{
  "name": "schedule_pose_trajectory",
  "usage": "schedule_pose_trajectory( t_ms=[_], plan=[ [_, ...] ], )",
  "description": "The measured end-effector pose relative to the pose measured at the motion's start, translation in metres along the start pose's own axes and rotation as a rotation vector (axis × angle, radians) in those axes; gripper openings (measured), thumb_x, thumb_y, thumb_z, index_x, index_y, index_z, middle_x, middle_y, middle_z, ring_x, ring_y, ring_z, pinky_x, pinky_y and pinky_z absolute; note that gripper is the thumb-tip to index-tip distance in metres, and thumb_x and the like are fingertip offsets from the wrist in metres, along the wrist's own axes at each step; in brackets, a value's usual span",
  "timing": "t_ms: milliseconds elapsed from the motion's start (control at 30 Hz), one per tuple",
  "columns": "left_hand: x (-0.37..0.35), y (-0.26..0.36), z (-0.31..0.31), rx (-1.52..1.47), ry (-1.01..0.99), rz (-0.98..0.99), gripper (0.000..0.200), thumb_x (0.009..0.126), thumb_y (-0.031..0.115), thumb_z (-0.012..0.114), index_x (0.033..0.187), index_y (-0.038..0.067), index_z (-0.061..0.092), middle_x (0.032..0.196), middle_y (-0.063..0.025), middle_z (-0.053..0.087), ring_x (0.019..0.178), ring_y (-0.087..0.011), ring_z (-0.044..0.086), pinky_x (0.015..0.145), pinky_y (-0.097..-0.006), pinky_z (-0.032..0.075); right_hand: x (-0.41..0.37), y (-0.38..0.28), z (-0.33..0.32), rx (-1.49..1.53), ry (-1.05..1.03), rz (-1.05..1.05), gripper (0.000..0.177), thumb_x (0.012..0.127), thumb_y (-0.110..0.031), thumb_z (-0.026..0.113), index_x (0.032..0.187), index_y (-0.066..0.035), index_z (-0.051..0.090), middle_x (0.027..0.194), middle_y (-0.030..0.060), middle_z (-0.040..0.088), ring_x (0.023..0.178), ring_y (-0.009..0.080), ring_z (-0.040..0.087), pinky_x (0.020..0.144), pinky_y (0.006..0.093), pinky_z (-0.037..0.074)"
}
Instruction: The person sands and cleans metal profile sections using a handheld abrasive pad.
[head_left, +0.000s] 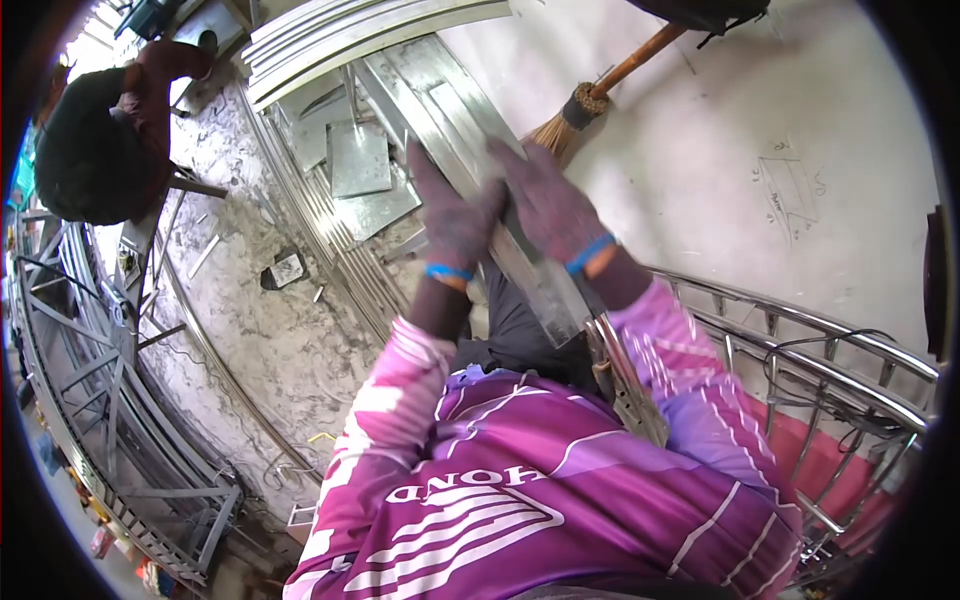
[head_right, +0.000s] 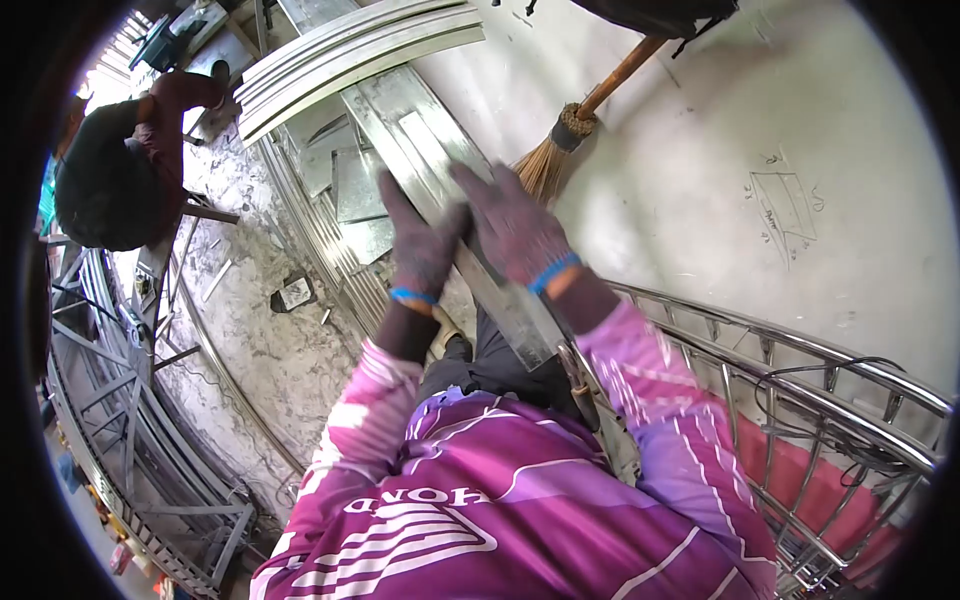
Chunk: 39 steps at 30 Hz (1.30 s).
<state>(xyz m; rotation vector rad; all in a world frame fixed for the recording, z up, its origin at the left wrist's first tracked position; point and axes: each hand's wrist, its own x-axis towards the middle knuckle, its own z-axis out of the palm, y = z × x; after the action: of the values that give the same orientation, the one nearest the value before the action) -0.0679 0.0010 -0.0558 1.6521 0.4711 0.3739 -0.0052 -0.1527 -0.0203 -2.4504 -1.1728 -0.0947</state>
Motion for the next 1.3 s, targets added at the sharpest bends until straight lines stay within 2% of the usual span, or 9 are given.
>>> schedule_pose_trajectory(
  t_ms=[67,133,267,533,633,800,967,1167,1300],
  plan=[
    [-0.04,0.003,0.015,-0.103,0.006,0.0,0.115,0.08,0.027,0.081,0.162,-0.007,0.008,0.16,-0.0315,0.032,0.147,-0.0415,0.04,0.121,-0.0419,0.036,-0.036,-0.022,-0.019,-0.035,0.019,0.001,0.066,0.097,-0.013,0.056,0.16,-0.022,0.038,0.139,0.0309,0.051,0.114,0.0458,0.065,0.088,0.0475,0.061],
    [-0.048,0.006,0.015,0.065,-0.014,-0.009,0.118,0.082,0.028,0.08,0.164,-0.003,0.001,0.16,-0.0271,0.034,0.147,-0.0353,0.04,0.12,-0.0409,0.038,-0.05,-0.037,-0.033,0.029,-0.147,0.319,0.067,0.096,-0.012,0.057,0.16,-0.022,0.039,0.142,0.0304,0.05,0.119,0.0462,0.063,0.091,0.0479,0.059],
    [-0.016,0.011,0.009,-0.203,-0.033,-0.143,0.121,0.08,0.029,0.081,0.165,-0.001,0.001,0.162,-0.0309,0.032,0.146,-0.0414,0.043,0.12,-0.0415,0.037,-0.004,-0.034,-0.029,0.072,-0.145,0.298,0.067,0.095,-0.011,0.057,0.159,-0.021,0.039,0.138,0.0311,0.051,0.111,0.0494,0.064,0.091,0.0513,0.058],
    [0.121,0.013,-0.022,0.137,0.141,-0.093,0.123,0.076,0.041,0.084,0.165,0.0,0.009,0.16,-0.0333,0.038,0.144,-0.0438,0.047,0.118,-0.0415,0.039,0.15,0.017,0.03,0.054,-0.173,0.192,0.058,0.102,-0.026,0.05,0.159,-0.027,0.038,0.137,0.0336,0.052,0.109,0.0527,0.066,0.095,0.0575,0.056],
    [0.112,0.01,-0.021,0.113,0.108,-0.049,0.124,0.077,0.041,0.083,0.164,-0.003,0.006,0.162,-0.0325,0.034,0.148,-0.0428,0.042,0.12,-0.0398,0.036,0.126,0.001,0.011,0.145,-0.207,0.34,0.057,0.102,-0.027,0.05,0.159,-0.026,0.04,0.138,0.0339,0.051,0.109,0.0527,0.066,0.097,0.0572,0.055],
    [0.01,0.008,-0.006,0.11,-0.018,0.038,0.126,0.079,0.034,0.085,0.165,-0.001,0.0,0.17,-0.0296,0.018,0.158,-0.0378,0.021,0.127,-0.0366,0.025,0.008,-0.014,-0.012,0.104,-0.088,0.18,0.063,0.097,-0.014,0.056,0.157,-0.022,0.041,0.139,0.0314,0.05,0.115,0.05,0.064,0.093,0.0496,0.059],
    [-0.05,0.016,0.019,0.054,0.04,0.007,0.115,0.078,0.025,0.077,0.165,-0.001,0.006,0.163,-0.0316,0.025,0.15,-0.0453,0.033,0.123,-0.0436,0.034,-0.05,-0.04,-0.036,0.05,-0.1,0.287,0.066,0.097,-0.013,0.057,0.159,-0.023,0.039,0.142,0.0293,0.049,0.114,0.0464,0.064,0.089,0.0483,0.059],
    [0.007,0.012,0.007,0.103,0.049,0.037,0.119,0.079,0.028,0.077,0.166,0.001,-0.001,0.17,-0.029,0.018,0.156,-0.043,0.026,0.125,-0.041,0.029,0.023,-0.018,-0.026,0.12,-0.22,0.287,0.065,0.097,-0.017,0.058,0.158,-0.023,0.039,0.135,0.0269,0.052,0.113,0.0474,0.065,0.09,0.0514,0.058],
    [0.079,0.018,-0.012,0.184,0.085,-0.027,0.126,0.078,0.039,0.082,0.166,0.002,0.0,0.168,-0.0293,0.026,0.15,-0.0413,0.039,0.122,-0.0391,0.035,0.098,-0.001,-0.005,0.109,-0.272,0.332,0.061,0.1,-0.023,0.055,0.158,-0.027,0.039,0.135,0.0271,0.052,0.113,0.0485,0.066,0.094,0.0564,0.057]
  ],
)
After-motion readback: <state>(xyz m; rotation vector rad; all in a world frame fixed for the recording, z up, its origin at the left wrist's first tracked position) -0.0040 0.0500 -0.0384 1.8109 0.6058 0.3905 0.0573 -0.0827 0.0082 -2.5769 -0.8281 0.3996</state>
